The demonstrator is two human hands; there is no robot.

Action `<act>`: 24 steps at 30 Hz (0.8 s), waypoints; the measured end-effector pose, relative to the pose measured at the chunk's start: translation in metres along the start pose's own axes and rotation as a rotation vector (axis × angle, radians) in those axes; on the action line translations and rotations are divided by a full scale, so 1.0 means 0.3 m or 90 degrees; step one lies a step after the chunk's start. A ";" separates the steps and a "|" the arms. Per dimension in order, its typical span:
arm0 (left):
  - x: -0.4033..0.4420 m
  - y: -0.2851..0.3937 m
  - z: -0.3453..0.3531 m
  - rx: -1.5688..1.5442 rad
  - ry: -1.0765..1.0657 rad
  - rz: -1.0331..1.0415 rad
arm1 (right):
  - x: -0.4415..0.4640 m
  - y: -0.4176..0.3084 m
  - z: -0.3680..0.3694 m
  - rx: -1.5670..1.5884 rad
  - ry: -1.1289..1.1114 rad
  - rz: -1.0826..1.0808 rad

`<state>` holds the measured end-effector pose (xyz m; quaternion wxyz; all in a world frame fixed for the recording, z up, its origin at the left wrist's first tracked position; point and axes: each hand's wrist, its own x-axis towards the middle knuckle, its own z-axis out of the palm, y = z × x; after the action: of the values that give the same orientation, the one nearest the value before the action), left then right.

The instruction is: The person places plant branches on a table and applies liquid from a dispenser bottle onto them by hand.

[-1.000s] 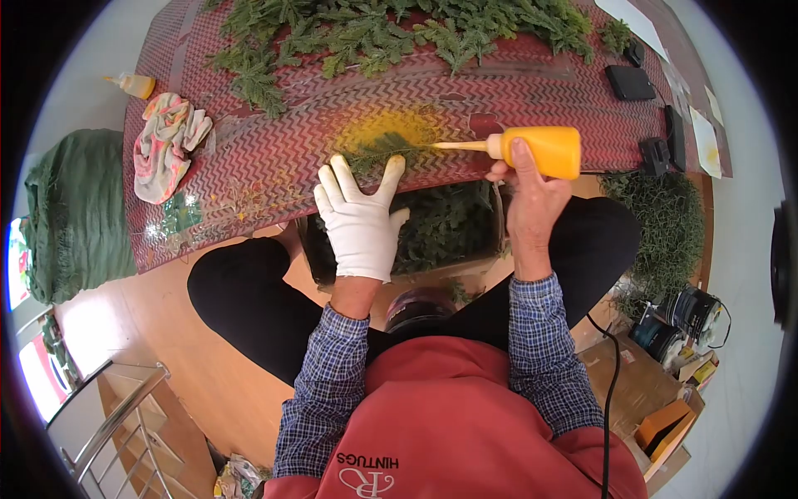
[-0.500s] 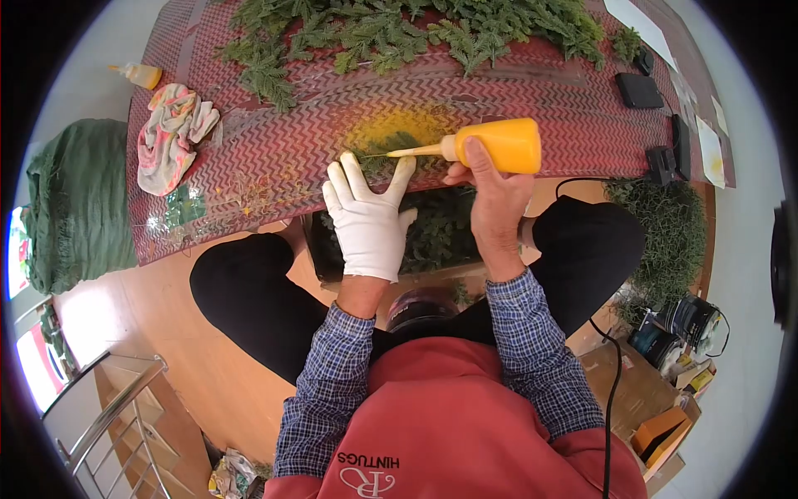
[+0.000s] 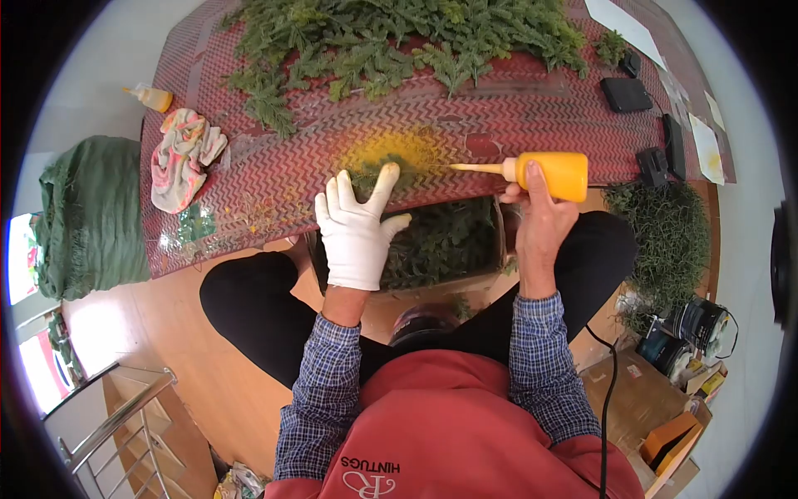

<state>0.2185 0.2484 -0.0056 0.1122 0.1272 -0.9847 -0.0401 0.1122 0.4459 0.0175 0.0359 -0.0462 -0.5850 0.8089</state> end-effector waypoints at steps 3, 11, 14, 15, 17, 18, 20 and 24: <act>0.043 -0.049 0.029 0.021 0.077 0.010 | 0.010 -0.053 -0.020 0.047 0.014 -0.002; 0.013 -0.035 -0.041 -0.127 0.069 0.137 | 0.060 -0.157 -0.109 0.158 0.071 -0.034; -0.004 0.036 -0.071 -0.230 -0.044 0.181 | 0.075 -0.184 -0.123 0.179 0.086 -0.050; 0.019 0.046 -0.070 -0.246 -0.038 0.178 | 0.075 -0.188 -0.125 0.179 0.093 -0.046; 0.093 0.059 -0.066 -0.278 -0.025 0.169 | 0.079 -0.189 -0.125 0.178 0.105 -0.037; 0.168 0.055 -0.047 -0.297 -0.075 0.147 | 0.080 -0.186 -0.125 0.183 0.111 -0.028; 0.386 0.109 -0.066 -0.211 -0.016 0.104 | 0.085 -0.182 -0.122 0.190 0.118 -0.012; 0.697 0.109 0.107 -0.093 0.128 0.178 | 0.099 -0.187 -0.118 0.192 0.109 -0.002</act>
<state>0.0062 0.2273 0.0109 0.2237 -0.0159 -0.9710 -0.0824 0.0870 0.5001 0.0588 0.0935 -0.1083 -0.4520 0.8805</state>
